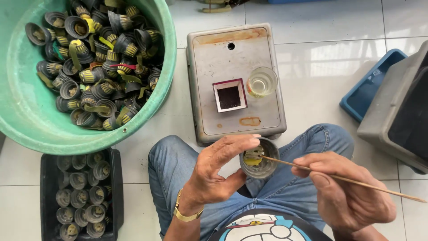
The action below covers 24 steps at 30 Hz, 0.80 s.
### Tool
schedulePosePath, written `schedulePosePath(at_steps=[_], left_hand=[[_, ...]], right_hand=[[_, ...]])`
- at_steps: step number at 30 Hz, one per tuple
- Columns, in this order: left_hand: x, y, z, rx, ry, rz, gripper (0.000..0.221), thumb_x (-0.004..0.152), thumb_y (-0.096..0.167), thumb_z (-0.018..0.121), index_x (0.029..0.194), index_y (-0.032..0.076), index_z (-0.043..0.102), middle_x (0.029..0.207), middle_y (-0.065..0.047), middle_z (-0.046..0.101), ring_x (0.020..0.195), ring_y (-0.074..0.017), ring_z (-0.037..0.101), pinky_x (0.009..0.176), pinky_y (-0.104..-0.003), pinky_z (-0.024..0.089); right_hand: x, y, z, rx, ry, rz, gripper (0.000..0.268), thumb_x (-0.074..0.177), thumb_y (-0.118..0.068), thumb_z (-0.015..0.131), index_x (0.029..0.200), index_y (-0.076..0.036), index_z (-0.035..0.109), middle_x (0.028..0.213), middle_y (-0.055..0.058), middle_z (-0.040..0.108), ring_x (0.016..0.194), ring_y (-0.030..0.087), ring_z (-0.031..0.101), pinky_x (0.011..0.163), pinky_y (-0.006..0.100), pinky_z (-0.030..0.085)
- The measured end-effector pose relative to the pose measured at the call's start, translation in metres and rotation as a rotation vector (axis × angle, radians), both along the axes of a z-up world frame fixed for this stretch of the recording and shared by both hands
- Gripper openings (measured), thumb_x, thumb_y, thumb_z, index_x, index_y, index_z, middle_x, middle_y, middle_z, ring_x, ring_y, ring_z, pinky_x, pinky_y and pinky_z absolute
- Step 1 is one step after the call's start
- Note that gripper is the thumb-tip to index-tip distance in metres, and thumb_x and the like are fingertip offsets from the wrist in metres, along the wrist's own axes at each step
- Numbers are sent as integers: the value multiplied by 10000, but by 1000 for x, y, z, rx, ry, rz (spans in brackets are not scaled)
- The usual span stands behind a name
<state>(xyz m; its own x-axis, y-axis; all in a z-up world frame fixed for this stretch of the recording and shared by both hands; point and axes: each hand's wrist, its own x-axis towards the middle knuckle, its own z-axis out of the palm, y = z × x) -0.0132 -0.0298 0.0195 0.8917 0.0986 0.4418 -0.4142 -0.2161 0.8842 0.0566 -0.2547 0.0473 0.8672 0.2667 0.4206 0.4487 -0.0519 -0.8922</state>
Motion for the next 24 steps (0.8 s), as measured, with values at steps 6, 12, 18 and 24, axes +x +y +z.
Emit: schedulePosePath(at_steps=[6,12,18,24], left_hand=[[2,-10,-7,-19,-18,-39,672,761,-118,760,1383,88,611,1380,-114,686,1302,-266,695,1104,-347,600],[6,-11,-7,-10,1,-49,691,745,-120,752,1384,100,608,1377,-107,683,1304,-262,688,1146,-366,599],[7,-13,-2,15,25,-34,688,741,-120,748,1378,102,610,1375,-109,680,1287,-268,702,1128,-356,607],[6,-19,3,201,30,48,692,725,-134,688,1367,116,632,1332,-157,677,1207,-296,736,948,-319,654]], right_hand=[[4,-6,-8,36,-28,10,131,956,81,605,1060,159,625,918,290,711,777,269,769,672,342,680],[8,0,-2,23,18,-50,126,905,92,586,1003,169,605,895,299,699,773,277,761,666,364,679],[11,-14,-22,-15,-54,33,101,1036,93,598,1109,162,609,929,299,710,812,256,776,699,327,685],[11,-9,-11,-79,-56,51,105,1017,95,604,1095,165,602,936,296,712,836,263,772,708,318,682]])
